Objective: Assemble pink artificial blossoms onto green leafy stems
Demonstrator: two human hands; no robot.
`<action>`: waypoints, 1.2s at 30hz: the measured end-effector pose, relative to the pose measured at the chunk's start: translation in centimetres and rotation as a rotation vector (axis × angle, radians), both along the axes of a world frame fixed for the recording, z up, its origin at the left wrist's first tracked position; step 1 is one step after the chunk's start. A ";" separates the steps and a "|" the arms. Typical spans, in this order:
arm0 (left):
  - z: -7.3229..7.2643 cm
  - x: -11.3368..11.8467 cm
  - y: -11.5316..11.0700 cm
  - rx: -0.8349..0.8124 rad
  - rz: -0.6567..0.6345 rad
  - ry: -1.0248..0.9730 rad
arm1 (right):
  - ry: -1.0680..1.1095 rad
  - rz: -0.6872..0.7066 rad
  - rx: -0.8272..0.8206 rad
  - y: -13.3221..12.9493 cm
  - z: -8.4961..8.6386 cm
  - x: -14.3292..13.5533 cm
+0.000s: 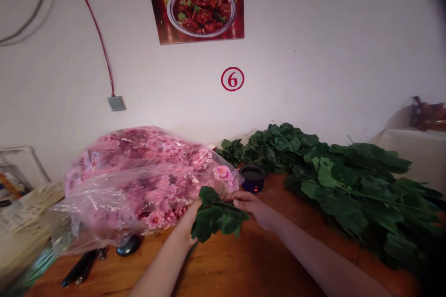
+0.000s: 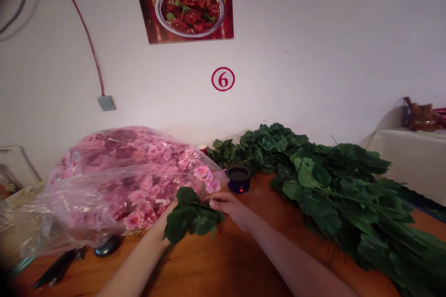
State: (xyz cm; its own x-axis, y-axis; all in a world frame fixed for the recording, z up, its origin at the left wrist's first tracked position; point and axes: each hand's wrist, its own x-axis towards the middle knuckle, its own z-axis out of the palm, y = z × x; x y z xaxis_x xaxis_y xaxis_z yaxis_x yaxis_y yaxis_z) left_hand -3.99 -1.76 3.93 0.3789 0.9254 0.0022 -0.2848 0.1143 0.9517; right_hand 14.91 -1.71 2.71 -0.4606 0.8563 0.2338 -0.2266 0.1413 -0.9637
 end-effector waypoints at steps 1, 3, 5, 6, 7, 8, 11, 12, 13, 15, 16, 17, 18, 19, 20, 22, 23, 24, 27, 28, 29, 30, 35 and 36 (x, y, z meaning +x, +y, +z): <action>0.1 0.2 -0.2 -0.039 -0.054 -0.070 | -0.004 0.009 0.004 0.0 0.1 -0.1; 0.3 0.5 -0.6 -0.121 -0.121 -0.168 | 0.000 -0.019 0.009 0.0 0.0 -0.4; 0.4 0.7 -0.8 -0.143 -0.106 -0.143 | 0.019 -0.073 0.010 0.1 -0.3 -0.8; 0.4 0.8 -0.8 -0.145 -0.098 -0.107 | 0.034 -0.102 0.013 0.1 -0.4 -0.9; 0.3 0.9 -0.9 -0.142 -0.092 -0.069 | 0.053 -0.130 0.019 0.2 -0.5 -1.1; 0.2 1.0 -0.9 -0.132 -0.087 -0.036 | 0.073 -0.158 0.022 0.2 -0.7 -1.2; 0.0 1.3 -0.9 -0.113 -0.065 0.023 | 0.114 -0.262 -0.009 0.4 -1.0 -1.4; -0.1 1.3 -0.9 -0.114 -0.053 0.030 | 0.114 -0.294 -0.022 0.5 -1.1 -1.4; -0.2 1.3 -0.8 -0.113 -0.037 0.034 | 0.108 -0.319 -0.033 0.6 -1.2 -1.4; -0.5 1.3 -0.5 -0.098 0.016 0.041 | 0.090 -0.350 -0.048 0.7 -1.2 -1.3; -0.7 1.3 -0.3 -0.076 0.041 0.044 | 0.082 -0.353 -0.062 0.8 -1.2 -1.3; -0.9 1.3 -0.1 -0.047 0.073 0.053 | 0.081 -0.353 -0.081 0.8 -1.2 -1.3; -1.0 1.2 0.2 -0.014 0.116 0.069 | 0.086 -0.352 -0.103 0.8 -1.2 -1.3; -1.2 1.1 0.4 0.020 0.160 0.093 | 0.094 -0.350 -0.122 0.8 -1.1 -1.3; -1.3 1.0 0.6 0.056 0.202 0.120 | 0.104 -0.351 -0.135 0.8 -1.1 -1.3; -1.3 0.8 0.8 0.150 0.268 0.172 | 0.112 -0.372 -0.143 0.8 -1.1 -1.2; -1.2 0.6 0.7 0.209 0.285 0.196 | 0.105 -0.394 -0.141 0.9 -1.1 -1.2; -1.1 0.4 0.6 0.274 0.298 0.224 | 0.093 -0.420 -0.140 0.9 -1.1 -1.2; -0.3 0.1 -0.5 0.462 0.385 0.376 | 0.067 -0.483 -0.150 1.1 -1.1 -1.2; 0.0 0.0 -0.9 0.525 0.423 0.445 | 0.069 -0.493 -0.160 1.2 -1.2 -1.2; 0.3 0.0 -1.4 0.602 0.457 0.516 | 0.074 -0.497 -0.175 1.2 -1.2 -1.3; 0.7 0.0 -1.9 0.692 0.474 0.595 | 0.081 -0.501 -0.191 1.3 -1.3 -1.3; 1.4 0.3 -3.5 1.093 0.534 0.778 | 0.142 -0.518 -0.248 1.4 -1.6 -1.7; 1.3 0.3 -3.7 1.169 0.537 0.784 | 0.152 -0.523 -0.247 1.5 -1.7 -1.8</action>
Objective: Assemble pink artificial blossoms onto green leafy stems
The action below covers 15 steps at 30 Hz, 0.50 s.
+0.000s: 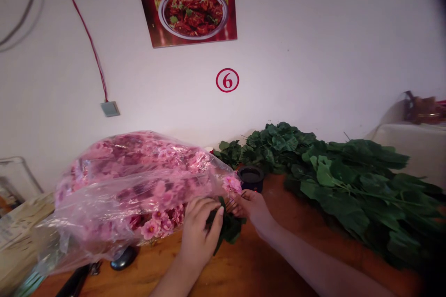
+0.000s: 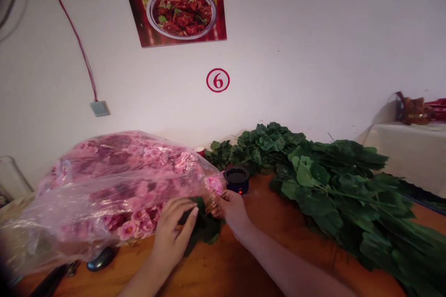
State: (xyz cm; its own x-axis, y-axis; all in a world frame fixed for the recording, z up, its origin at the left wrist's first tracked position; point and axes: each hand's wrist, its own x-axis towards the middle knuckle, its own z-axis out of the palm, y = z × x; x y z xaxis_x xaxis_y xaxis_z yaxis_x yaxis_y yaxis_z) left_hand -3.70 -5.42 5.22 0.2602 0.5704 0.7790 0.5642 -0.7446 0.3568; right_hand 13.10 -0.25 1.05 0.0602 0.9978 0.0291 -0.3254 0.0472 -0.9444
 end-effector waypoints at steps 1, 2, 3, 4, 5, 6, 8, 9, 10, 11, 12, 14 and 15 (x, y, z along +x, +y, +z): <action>-0.2 -0.1 -0.1 0.066 -0.023 0.028 | 0.001 -0.007 -0.001 0.0 0.0 -0.1; -0.4 -0.1 -0.1 0.129 -0.057 0.062 | -0.006 -0.014 -0.005 0.0 0.0 -0.1; -0.7 -0.2 -0.1 0.187 -0.104 0.104 | -0.017 -0.022 -0.009 0.1 0.0 -0.1; -0.9 -0.3 -0.1 0.233 -0.157 0.159 | -0.028 -0.027 -0.011 0.0 0.0 -0.2; -1.0 -0.4 -0.2 0.264 -0.213 0.225 | -0.038 -0.029 -0.013 0.0 0.0 -0.2; -1.2 -0.3 -0.3 0.273 -0.265 0.295 | -0.048 -0.027 -0.009 0.0 0.0 -0.2; -1.3 0.0 -0.5 0.215 -0.334 0.386 | -0.065 -0.021 0.009 0.0 0.0 -0.1; -1.3 0.3 -0.6 0.155 -0.348 0.386 | -0.074 -0.019 0.015 -0.1 0.0 -0.1; -1.3 0.6 -0.7 0.081 -0.348 0.357 | -0.081 -0.018 0.020 -0.1 -0.1 0.0; -1.2 0.8 -0.8 0.012 -0.335 0.296 | -0.081 -0.020 0.024 -0.1 -0.1 0.0; -1.2 1.1 -0.8 -0.055 -0.310 0.227 | -0.074 -0.018 0.025 -0.1 -0.1 0.1; -1.1 1.3 -0.5 -0.162 -0.230 0.093 | -0.044 0.002 0.023 -0.1 -0.1 0.1; -1.1 1.3 -0.3 -0.200 -0.177 0.048 | -0.026 0.023 0.020 -0.2 0.0 0.1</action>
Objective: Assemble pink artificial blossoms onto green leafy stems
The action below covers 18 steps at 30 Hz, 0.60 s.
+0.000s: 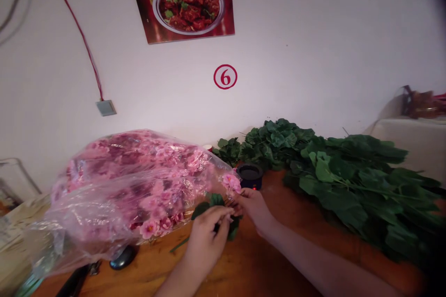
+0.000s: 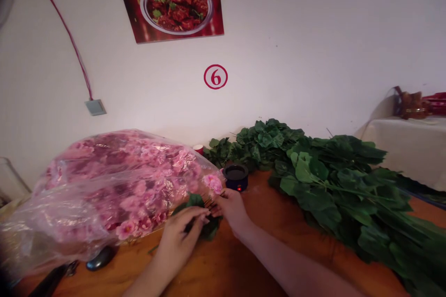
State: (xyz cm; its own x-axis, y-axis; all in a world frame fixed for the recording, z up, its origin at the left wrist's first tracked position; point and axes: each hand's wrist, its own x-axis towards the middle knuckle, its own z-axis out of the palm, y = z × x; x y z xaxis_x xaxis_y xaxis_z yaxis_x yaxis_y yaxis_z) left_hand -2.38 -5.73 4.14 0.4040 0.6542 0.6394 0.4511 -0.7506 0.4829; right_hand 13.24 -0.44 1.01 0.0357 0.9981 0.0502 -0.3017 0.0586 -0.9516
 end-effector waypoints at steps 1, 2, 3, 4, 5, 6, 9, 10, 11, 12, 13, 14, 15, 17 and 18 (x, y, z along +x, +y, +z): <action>0.1 -0.1 0.3 -0.028 0.057 -0.019 | 0.016 0.024 -0.007 -0.1 0.1 0.0; 0.2 -0.2 0.6 -0.039 0.110 -0.024 | 0.026 0.046 -0.015 -0.1 0.1 0.0; 0.2 -0.4 0.9 -0.036 0.150 -0.014 | 0.032 0.065 -0.018 -0.2 0.3 0.0; 0.3 -0.6 1.1 -0.029 0.179 0.005 | 0.037 0.079 -0.016 -0.3 0.4 0.0; 0.4 -0.7 1.4 -0.025 0.198 0.030 | 0.040 0.089 -0.014 -0.4 0.5 0.0; 0.5 -0.8 1.5 -0.026 0.209 0.055 | 0.042 0.098 -0.010 -0.5 0.6 0.0; 0.5 -0.8 1.7 -0.045 0.226 0.131 | 0.058 0.136 0.001 -0.7 0.8 0.1; 0.5 -0.8 1.7 -0.043 0.228 0.161 | 0.063 0.147 0.003 -0.7 0.8 0.1; 0.5 -0.8 1.6 -0.038 0.229 0.198 | 0.063 0.161 0.011 -0.8 0.8 0.1; 0.5 -0.7 1.5 -0.034 0.232 0.241 | 0.063 0.175 0.026 -0.8 0.7 0.2; 0.5 -0.7 1.4 -0.034 0.240 0.284 | 0.060 0.191 0.046 -0.8 0.7 0.2; 0.5 -0.7 1.3 -0.036 0.251 0.324 | 0.057 0.206 0.068 -0.8 0.6 0.2; 0.5 -0.6 1.2 -0.038 0.265 0.357 | 0.057 0.219 0.089 -0.8 0.6 0.1; 0.6 -0.6 1.1 -0.035 0.305 0.401 | 0.060 0.236 0.119 -0.8 0.5 0.1; 0.6 -0.6 1.1 -0.029 0.328 0.416 | 0.061 0.239 0.129 -0.9 0.4 0.0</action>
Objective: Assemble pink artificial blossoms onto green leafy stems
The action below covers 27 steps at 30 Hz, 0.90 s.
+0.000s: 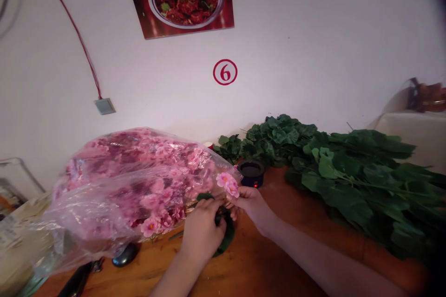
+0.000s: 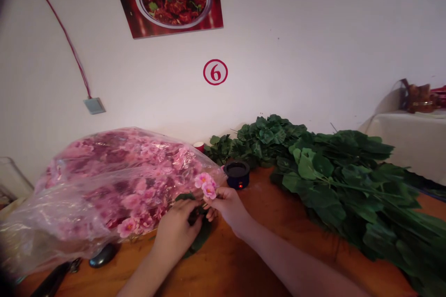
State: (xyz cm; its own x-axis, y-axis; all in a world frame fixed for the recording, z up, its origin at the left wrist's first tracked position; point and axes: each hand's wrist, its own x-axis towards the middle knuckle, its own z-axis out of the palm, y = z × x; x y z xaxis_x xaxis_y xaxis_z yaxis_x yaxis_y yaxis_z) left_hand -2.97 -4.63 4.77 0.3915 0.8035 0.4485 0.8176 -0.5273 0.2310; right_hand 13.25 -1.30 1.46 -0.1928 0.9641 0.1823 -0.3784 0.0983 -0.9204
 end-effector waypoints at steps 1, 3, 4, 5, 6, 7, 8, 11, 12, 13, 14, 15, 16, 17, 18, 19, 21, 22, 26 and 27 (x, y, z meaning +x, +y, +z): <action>0.1 0.0 0.0 0.008 0.019 0.016 | 0.002 0.002 0.010 0.0 0.0 0.0; 0.2 -0.1 0.0 0.021 0.047 0.047 | 0.003 0.004 0.034 -0.1 0.0 -0.1; 0.3 -0.1 0.0 0.025 0.052 0.063 | 0.001 0.004 0.046 -0.1 0.1 0.0; 0.4 -0.1 -0.1 0.029 0.050 0.078 | -0.001 0.004 0.058 -0.1 0.2 0.0; 0.5 -0.1 -0.1 0.031 0.044 0.087 | -0.007 0.006 0.069 -0.2 0.3 0.1; 0.6 -0.2 -0.2 0.032 0.033 0.088 | -0.017 0.006 0.084 -0.2 0.5 0.2; 0.6 -0.2 -0.2 0.028 0.017 0.076 | -0.028 0.003 0.102 -0.2 0.6 0.3; 0.8 -0.4 -0.2 -0.010 -0.034 -0.043 | -0.050 -0.035 0.169 -0.4 1.2 0.7; 0.9 -0.5 -0.1 -0.033 -0.048 -0.106 | -0.052 -0.059 0.198 -0.4 1.4 0.8; 0.9 -0.6 0.1 -0.062 -0.059 -0.179 | -0.061 -0.085 0.230 -0.5 1.6 1.0; 0.9 -0.7 0.3 -0.098 -0.069 -0.264 | -0.082 -0.109 0.265 -0.5 1.8 1.2; 0.9 -0.8 0.5 -0.145 -0.084 -0.360 | -0.115 -0.125 0.302 -0.6 1.9 1.4; 0.8 -0.9 0.7 -0.206 -0.103 -0.461 | -0.155 -0.131 0.338 -0.6 2.0 1.6; 0.8 -1.1 0.9 -0.276 -0.122 -0.563 | -0.201 -0.123 0.367 -0.6 2.1 1.7; 0.9 -1.2 1.1 -0.347 -0.138 -0.663 | -0.241 -0.104 0.385 -0.6 2.1 1.8; 0.9 -1.3 1.2 -0.417 -0.149 -0.756 | -0.267 -0.080 0.392 -0.6 2.0 1.8; 1.2 -1.6 1.4 -0.530 -0.152 -0.918 | -0.287 -0.050 0.378 -0.6 1.8 1.6; 1.4 -1.6 1.5 -0.573 -0.150 -0.989 | -0.285 -0.051 0.365 -0.6 1.6 1.5; 2.0 -1.7 1.5 -0.711 -0.178 -1.210 | -0.247 -0.056 0.358 -1.1 1.4 0.9; 2.1 -1.7 1.5 -0.732 -0.190 -1.251 | -0.246 -0.052 0.368 -1.4 1.5 0.9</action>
